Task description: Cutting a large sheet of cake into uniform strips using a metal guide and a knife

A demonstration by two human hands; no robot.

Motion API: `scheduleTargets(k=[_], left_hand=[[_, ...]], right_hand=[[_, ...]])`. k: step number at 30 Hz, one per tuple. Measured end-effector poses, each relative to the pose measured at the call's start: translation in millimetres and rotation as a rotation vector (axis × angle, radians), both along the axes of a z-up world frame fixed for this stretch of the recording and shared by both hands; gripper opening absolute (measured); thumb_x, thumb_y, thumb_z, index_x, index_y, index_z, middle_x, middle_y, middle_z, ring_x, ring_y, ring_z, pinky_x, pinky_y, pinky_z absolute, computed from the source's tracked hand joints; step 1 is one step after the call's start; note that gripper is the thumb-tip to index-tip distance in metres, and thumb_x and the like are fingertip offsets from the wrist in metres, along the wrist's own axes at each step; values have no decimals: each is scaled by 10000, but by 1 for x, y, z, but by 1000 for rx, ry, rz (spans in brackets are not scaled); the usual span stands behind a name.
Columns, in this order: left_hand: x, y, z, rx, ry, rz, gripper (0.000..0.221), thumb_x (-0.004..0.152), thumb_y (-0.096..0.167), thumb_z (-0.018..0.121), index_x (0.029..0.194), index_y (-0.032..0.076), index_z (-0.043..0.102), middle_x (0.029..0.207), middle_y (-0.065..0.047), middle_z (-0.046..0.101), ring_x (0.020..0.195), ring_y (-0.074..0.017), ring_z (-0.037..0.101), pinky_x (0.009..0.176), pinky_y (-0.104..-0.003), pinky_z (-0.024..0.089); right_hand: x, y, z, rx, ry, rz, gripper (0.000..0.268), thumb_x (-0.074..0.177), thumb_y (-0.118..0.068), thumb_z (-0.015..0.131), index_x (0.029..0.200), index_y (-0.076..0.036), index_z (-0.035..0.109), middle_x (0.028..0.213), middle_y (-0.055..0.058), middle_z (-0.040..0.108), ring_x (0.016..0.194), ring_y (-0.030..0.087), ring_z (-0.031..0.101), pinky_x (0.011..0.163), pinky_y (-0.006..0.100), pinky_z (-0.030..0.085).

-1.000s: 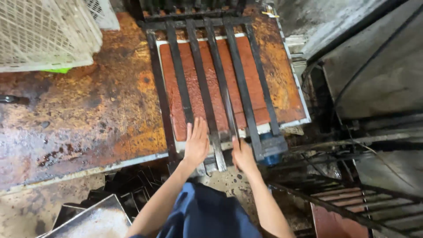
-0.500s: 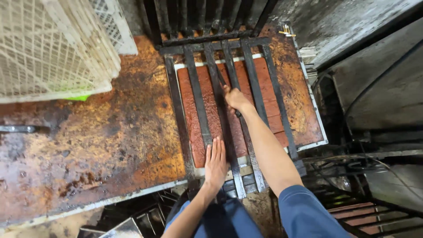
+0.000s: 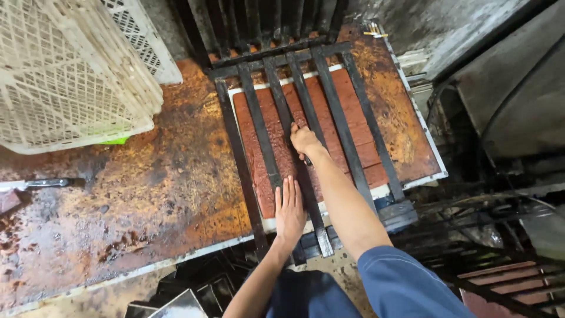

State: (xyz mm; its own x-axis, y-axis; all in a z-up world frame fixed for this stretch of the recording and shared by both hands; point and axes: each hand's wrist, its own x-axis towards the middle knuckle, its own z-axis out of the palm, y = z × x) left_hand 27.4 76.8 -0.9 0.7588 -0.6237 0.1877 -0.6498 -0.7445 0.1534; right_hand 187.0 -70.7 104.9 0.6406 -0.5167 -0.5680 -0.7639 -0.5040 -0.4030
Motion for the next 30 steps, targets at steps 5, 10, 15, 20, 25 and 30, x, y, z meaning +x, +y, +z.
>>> scheduleTargets(k=[5, 10, 15, 20, 25, 30], left_hand=[[-4, 4, -4, -68, -22, -8, 1106, 578, 267, 837, 1523, -52, 358, 1632, -254, 303, 1553, -368, 219, 1293, -544, 118], [-9, 4, -7, -66, -39, 2, 1086, 573, 258, 836, 1512, -47, 384, 1618, -253, 333, 1538, -361, 261, 1290, -532, 160], [-3, 1, 4, -5, -18, 11, 1125, 589, 290, 837, 1539, -39, 333, 1631, -239, 312, 1548, -346, 236, 1295, -531, 138], [-4, 1, 16, 19, 45, 4, 1103, 630, 313, 827, 1545, -37, 320, 1631, -241, 306, 1552, -352, 212, 1294, -530, 101], [-7, -1, 6, -20, 28, 9, 1078, 637, 295, 817, 1539, -40, 330, 1636, -242, 297, 1551, -356, 221, 1290, -534, 115], [-4, -2, 13, 20, 38, 18, 1059, 658, 292, 799, 1546, -34, 323, 1634, -236, 306, 1553, -349, 223, 1292, -526, 119]], right_hand=[[-16, 0, -5, 3, 54, 35, 836, 945, -654, 218, 1329, -35, 627, 1260, 208, 701, 1266, 309, 623, 1075, 422, 498], [2, 0, 28, 6, 39, 111, 755, 983, -534, 211, 1384, -7, 574, 1412, 205, 613, 1315, 337, 588, 1130, 441, 460], [-11, -5, -2, 84, -12, 31, 798, 994, -573, 216, 1374, 41, 556, 1370, 268, 621, 1326, 359, 570, 1121, 462, 458], [-4, -28, -76, 76, 45, 1, 834, 958, -651, 202, 1219, -41, 708, 1051, 209, 762, 1178, 298, 679, 1036, 449, 524], [-5, -13, -6, 105, -2, -7, 787, 980, -616, 220, 1303, -32, 638, 1122, 227, 739, 1185, 314, 670, 1063, 451, 509], [-42, -6, -5, 118, 61, -50, 828, 975, -645, 220, 1285, -21, 666, 1134, 240, 739, 1226, 327, 649, 1071, 475, 497]])
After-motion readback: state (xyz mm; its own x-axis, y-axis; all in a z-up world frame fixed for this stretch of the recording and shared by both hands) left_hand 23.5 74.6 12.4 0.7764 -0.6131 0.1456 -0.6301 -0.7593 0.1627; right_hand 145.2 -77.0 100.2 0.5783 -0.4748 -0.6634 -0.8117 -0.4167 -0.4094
